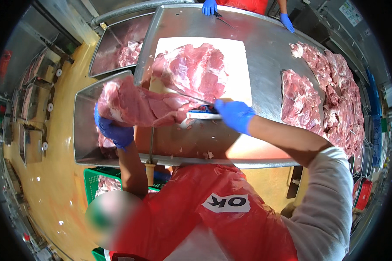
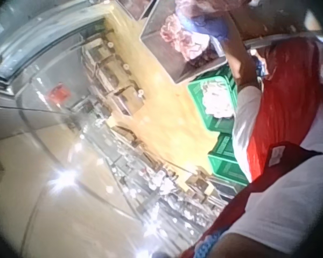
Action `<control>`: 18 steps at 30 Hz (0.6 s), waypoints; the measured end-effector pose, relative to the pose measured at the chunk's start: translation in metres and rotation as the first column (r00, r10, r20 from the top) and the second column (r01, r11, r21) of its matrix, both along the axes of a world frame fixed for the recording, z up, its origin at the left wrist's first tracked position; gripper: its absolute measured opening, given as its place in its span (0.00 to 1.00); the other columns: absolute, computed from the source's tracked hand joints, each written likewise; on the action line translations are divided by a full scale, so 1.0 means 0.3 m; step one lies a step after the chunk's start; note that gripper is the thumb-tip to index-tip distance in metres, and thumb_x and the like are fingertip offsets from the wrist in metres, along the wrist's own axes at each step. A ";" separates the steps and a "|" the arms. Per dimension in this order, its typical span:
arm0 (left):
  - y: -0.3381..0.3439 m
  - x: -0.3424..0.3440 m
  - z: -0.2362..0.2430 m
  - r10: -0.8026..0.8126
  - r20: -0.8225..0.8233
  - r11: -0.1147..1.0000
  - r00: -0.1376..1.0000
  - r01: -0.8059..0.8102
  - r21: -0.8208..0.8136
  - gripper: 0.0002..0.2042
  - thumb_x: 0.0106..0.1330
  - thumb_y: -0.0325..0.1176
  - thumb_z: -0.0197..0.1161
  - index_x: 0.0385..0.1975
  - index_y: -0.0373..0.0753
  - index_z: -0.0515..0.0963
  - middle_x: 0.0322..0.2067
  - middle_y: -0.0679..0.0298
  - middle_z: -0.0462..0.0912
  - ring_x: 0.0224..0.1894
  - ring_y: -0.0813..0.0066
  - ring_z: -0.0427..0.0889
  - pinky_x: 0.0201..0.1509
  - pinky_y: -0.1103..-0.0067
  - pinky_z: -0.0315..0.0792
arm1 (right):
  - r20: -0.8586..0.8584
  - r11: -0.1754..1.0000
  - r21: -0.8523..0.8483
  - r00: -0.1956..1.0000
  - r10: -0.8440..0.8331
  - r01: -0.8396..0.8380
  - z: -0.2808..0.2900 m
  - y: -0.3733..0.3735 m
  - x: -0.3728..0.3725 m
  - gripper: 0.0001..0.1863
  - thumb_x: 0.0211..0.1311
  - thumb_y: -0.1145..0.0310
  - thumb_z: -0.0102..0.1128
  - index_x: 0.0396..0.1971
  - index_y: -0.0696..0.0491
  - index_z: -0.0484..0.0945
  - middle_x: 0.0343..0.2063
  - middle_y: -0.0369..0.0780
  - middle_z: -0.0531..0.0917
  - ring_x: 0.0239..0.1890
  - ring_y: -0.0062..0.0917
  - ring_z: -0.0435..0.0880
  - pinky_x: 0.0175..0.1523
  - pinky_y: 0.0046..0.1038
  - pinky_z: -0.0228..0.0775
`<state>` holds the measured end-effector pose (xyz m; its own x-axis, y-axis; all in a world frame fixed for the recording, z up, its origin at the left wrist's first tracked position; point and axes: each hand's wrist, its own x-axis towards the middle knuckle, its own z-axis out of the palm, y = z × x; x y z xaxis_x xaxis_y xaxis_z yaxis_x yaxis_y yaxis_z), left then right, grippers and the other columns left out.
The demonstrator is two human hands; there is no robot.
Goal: The person cuts large pieces of raw meat on a stainless steel table using a knife. They trim and portion the meat, placing cut pieces into metal trays and green crates. The person also uses a digital scale to weigh portions of meat during the process.
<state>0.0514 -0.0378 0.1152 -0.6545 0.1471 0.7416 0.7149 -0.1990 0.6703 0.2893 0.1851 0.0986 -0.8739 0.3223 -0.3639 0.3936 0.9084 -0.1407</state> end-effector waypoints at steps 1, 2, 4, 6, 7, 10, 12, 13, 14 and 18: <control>-0.015 -0.007 -0.012 -0.053 0.077 0.998 0.996 0.049 0.050 0.11 0.56 0.31 0.59 0.35 0.32 0.80 0.34 0.62 0.81 0.36 0.71 0.80 0.41 0.75 0.73 | 0.041 1.000 0.005 0.999 -0.022 0.021 -0.012 0.031 0.081 0.13 0.68 0.64 0.42 0.44 0.55 0.68 0.31 0.53 0.81 0.36 0.47 0.83 0.38 0.44 0.75; -0.024 -0.015 -0.013 -0.104 0.142 0.990 0.984 0.088 0.113 0.11 0.55 0.30 0.59 0.35 0.32 0.80 0.34 0.62 0.81 0.36 0.71 0.80 0.41 0.76 0.73 | 0.030 1.000 -0.004 0.999 -0.017 0.017 -0.013 0.062 0.146 0.14 0.69 0.62 0.40 0.45 0.54 0.68 0.31 0.52 0.81 0.36 0.46 0.83 0.39 0.44 0.74; -0.012 0.008 0.071 -0.201 0.048 0.979 0.978 0.199 0.043 0.15 0.53 0.36 0.62 0.34 0.31 0.80 0.35 0.59 0.81 0.36 0.69 0.80 0.42 0.75 0.73 | 0.044 0.998 -0.047 0.998 -0.046 0.048 -0.029 0.070 0.221 0.16 0.71 0.58 0.36 0.45 0.53 0.70 0.30 0.51 0.82 0.36 0.45 0.83 0.40 0.44 0.73; 0.006 0.011 0.096 -0.363 0.134 0.928 0.922 0.345 0.139 0.17 0.51 0.39 0.63 0.34 0.30 0.79 0.35 0.57 0.81 0.36 0.68 0.80 0.42 0.75 0.73 | 0.093 0.989 -0.111 0.992 -0.088 0.098 -0.049 0.059 0.256 0.20 0.73 0.55 0.32 0.44 0.52 0.72 0.29 0.49 0.81 0.35 0.44 0.82 0.41 0.45 0.71; 0.005 0.016 0.102 -0.284 0.151 0.959 0.947 0.281 0.043 0.16 0.54 0.37 0.61 0.35 0.30 0.80 0.37 0.57 0.81 0.39 0.68 0.80 0.45 0.74 0.73 | 0.095 0.804 -0.462 0.922 -0.374 0.374 -0.016 0.005 0.225 0.21 0.74 0.53 0.31 0.41 0.52 0.71 0.26 0.49 0.81 0.29 0.47 0.80 0.37 0.46 0.69; 0.012 0.035 0.139 -0.204 0.058 0.975 0.977 0.208 -0.082 0.13 0.58 0.32 0.56 0.37 0.30 0.80 0.41 0.55 0.82 0.43 0.67 0.81 0.50 0.73 0.73 | -0.280 0.938 -0.341 0.947 -0.159 0.057 -0.173 -0.087 0.089 0.11 0.69 0.62 0.44 0.41 0.56 0.64 0.23 0.50 0.80 0.25 0.51 0.78 0.33 0.47 0.69; 0.050 0.054 0.180 -0.336 -0.136 0.937 0.932 0.345 0.046 0.11 0.58 0.31 0.56 0.34 0.30 0.81 0.41 0.54 0.81 0.43 0.66 0.80 0.49 0.72 0.73 | -0.427 0.928 -0.370 0.894 -0.139 -0.032 -0.221 -0.151 -0.032 0.10 0.65 0.70 0.47 0.41 0.59 0.63 0.21 0.49 0.77 0.25 0.48 0.78 0.32 0.46 0.70; 0.053 0.068 0.207 -0.313 -0.168 0.946 0.935 0.322 0.027 0.12 0.58 0.31 0.56 0.35 0.30 0.80 0.42 0.54 0.81 0.43 0.65 0.80 0.50 0.72 0.73 | -0.386 0.845 -0.534 0.884 -0.264 0.019 -0.165 -0.199 -0.096 0.12 0.64 0.70 0.47 0.42 0.61 0.64 0.22 0.47 0.75 0.27 0.44 0.79 0.34 0.42 0.71; 0.064 0.085 0.239 -0.299 -0.199 0.951 0.933 0.307 0.013 0.12 0.58 0.31 0.56 0.36 0.29 0.80 0.42 0.54 0.81 0.43 0.64 0.80 0.50 0.71 0.73 | -0.516 0.925 -0.374 0.845 -0.142 -0.073 -0.180 -0.199 -0.104 0.13 0.64 0.69 0.47 0.43 0.61 0.65 0.23 0.47 0.75 0.28 0.43 0.79 0.35 0.40 0.72; 0.046 0.038 0.288 -0.366 -0.157 0.927 0.917 0.374 0.019 0.16 0.59 0.30 0.53 0.43 0.28 0.77 0.46 0.52 0.80 0.46 0.61 0.80 0.55 0.66 0.72 | -0.616 0.896 -0.394 0.782 -0.093 -0.204 -0.259 -0.193 -0.017 0.15 0.67 0.64 0.44 0.45 0.59 0.68 0.26 0.49 0.76 0.33 0.37 0.81 0.36 0.37 0.72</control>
